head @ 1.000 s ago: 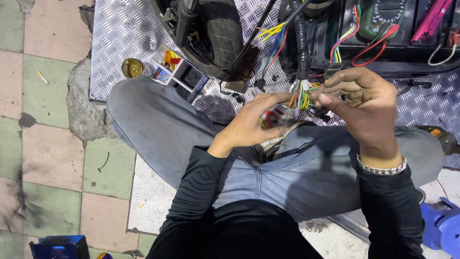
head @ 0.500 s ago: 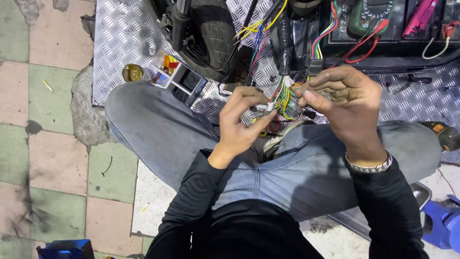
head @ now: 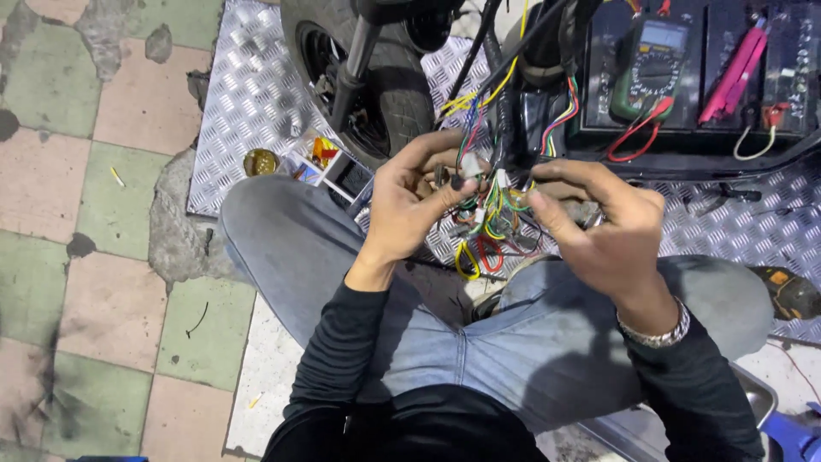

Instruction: Connecting and insulating electrical wires on a motorcycle using a lighter and connectors.

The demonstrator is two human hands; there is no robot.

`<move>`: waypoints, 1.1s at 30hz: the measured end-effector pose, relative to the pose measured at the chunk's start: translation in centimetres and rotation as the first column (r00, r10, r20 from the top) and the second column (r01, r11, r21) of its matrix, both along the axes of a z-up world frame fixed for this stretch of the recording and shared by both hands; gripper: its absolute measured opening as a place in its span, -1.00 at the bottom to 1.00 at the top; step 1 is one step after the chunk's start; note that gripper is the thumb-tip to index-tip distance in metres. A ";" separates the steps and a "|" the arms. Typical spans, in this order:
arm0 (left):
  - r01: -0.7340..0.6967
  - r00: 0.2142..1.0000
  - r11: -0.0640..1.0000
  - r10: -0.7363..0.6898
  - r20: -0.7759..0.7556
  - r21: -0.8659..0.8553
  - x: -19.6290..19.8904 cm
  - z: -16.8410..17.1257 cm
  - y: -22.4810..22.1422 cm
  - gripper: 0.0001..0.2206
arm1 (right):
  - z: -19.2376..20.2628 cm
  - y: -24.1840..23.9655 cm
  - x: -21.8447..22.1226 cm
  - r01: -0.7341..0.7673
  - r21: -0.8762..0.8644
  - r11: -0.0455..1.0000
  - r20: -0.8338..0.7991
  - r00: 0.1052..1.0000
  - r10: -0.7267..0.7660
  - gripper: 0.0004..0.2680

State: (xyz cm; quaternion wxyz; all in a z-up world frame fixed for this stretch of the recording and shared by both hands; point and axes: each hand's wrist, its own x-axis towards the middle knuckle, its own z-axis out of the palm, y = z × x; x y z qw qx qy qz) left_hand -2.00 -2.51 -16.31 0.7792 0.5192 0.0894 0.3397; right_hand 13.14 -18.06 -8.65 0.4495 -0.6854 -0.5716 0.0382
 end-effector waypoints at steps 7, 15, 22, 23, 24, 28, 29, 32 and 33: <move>-0.049 0.993 0.989 0.062 -0.096 0.137 0.3 3.0 0.6 -0.62 | 4.4 3.4 -0.4 -0.065 0.127 0.990 0.253 0.967 0.031 -0.87; -0.041 0.982 0.992 0.063 -0.179 0.121 -1.5 1.8 2.5 -0.62 | 3.0 6.9 1.7 -0.189 -0.065 0.980 0.544 0.816 0.193 -0.77; 0.058 0.970 0.997 -0.043 -0.239 0.054 -2.7 0.2 3.4 -0.65 | 0.3 9.1 2.6 -0.075 -0.167 0.983 0.777 0.603 0.178 -0.79; 0.093 0.970 0.994 -0.079 -0.231 0.053 -2.8 -0.2 3.6 -0.67 | 0.1 9.1 2.8 -0.089 -0.178 0.980 0.749 0.633 0.194 -0.74; 0.129 0.968 0.990 -0.114 -0.223 0.053 -3.0 -0.6 3.7 -0.68 | -0.1 9.2 2.8 -0.102 -0.189 0.977 0.720 0.662 0.209 -0.68; 0.080 0.958 0.995 -0.058 -0.281 0.068 -2.4 0.3 3.4 -0.70 | -0.5 8.9 3.6 -0.187 -0.082 0.979 0.645 0.739 0.195 -0.90; -0.058 0.933 0.958 0.152 -0.325 0.280 -2.1 0.9 3.2 -0.70 | -0.1 8.5 3.8 -0.216 -0.083 0.973 0.618 0.755 0.220 -0.92; -0.168 0.898 0.817 0.358 -0.257 0.551 -0.8 2.9 3.0 -0.68 | 0.8 8.1 4.3 -0.249 -0.098 0.963 0.580 0.772 0.259 -0.94; -0.166 0.914 0.771 0.353 -0.197 0.614 -0.5 3.4 2.8 -0.65 | 0.9 7.9 4.3 -0.258 -0.111 0.960 0.564 0.779 0.274 -0.93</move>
